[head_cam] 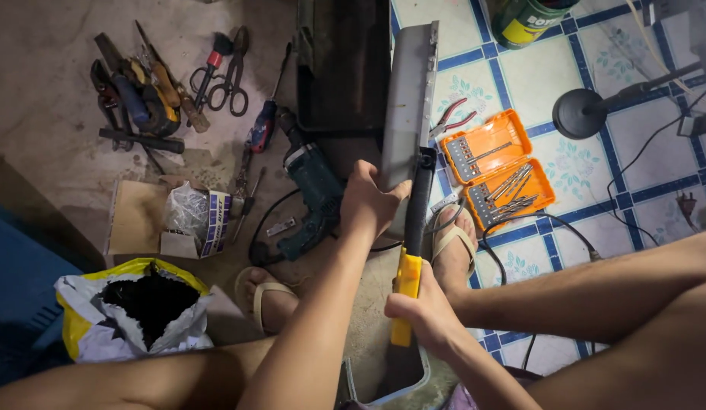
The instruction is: Repairing a toolbox lid by installing a metal hinge using a rivet gun and a power drill.
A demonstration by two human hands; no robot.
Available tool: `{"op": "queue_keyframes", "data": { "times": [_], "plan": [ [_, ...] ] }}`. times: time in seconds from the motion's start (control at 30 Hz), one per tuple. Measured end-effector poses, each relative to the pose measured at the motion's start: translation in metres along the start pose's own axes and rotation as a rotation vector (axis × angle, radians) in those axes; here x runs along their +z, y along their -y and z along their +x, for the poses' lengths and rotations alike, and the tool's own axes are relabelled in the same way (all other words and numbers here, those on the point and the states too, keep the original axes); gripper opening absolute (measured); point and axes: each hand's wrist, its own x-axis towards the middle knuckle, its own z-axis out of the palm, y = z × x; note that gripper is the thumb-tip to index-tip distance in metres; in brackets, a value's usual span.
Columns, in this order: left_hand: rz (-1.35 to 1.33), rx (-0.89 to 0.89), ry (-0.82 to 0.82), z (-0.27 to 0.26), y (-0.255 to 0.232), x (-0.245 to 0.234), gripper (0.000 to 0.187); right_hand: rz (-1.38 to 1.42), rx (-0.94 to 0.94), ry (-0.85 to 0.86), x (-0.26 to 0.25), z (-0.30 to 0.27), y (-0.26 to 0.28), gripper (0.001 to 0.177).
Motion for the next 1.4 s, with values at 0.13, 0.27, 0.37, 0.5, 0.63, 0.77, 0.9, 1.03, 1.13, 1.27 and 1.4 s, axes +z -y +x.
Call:
{"op": "queue_keyframes", "data": {
  "times": [0.13,0.27,0.37,0.5,0.63,0.77,0.9,1.03,1.13,1.27,1.4],
  "plan": [
    [-0.011,-0.091,0.034,-0.005,-0.002,-0.005,0.067,0.055,-0.051,0.034,-0.002,0.002,-0.004,0.058],
    [-0.244,-0.338,0.099,-0.041,-0.008,-0.015,0.068,0.044,-0.049,0.031,-0.003,0.002,-0.003,0.057],
    [-0.5,-0.308,0.267,-0.076,-0.037,-0.031,0.081,0.036,-0.038,0.023,-0.003,0.001,0.005,0.058],
    [-0.262,-0.288,0.491,-0.085,-0.045,-0.016,0.091,0.092,-0.178,0.17,-0.012,0.01,-0.011,0.06],
    [-0.135,-0.399,0.452,-0.084,-0.041,-0.007,0.08,0.0,-0.267,0.115,-0.012,0.011,-0.014,0.063],
    [-0.035,-0.326,0.351,-0.083,-0.04,-0.004,0.07,-0.054,-0.221,-0.004,-0.009,0.004,0.006,0.068],
    [0.12,-0.294,0.313,-0.081,-0.044,-0.005,0.075,-0.178,-0.206,-0.051,-0.011,0.011,0.006,0.067],
    [0.168,-0.268,0.243,-0.078,-0.042,-0.001,0.076,-0.201,-0.29,-0.08,-0.011,0.017,0.002,0.057],
    [0.239,-0.239,0.197,-0.078,-0.039,0.003,0.076,-0.122,-0.29,-0.072,-0.009,0.017,0.005,0.046],
    [0.269,-0.292,0.23,-0.082,-0.058,-0.009,0.068,-0.017,-0.338,-0.074,-0.003,0.028,-0.003,0.038],
    [0.325,-0.337,0.204,-0.083,-0.052,-0.01,0.061,0.096,-0.392,-0.043,0.003,0.033,-0.01,0.033]
  ]
}}
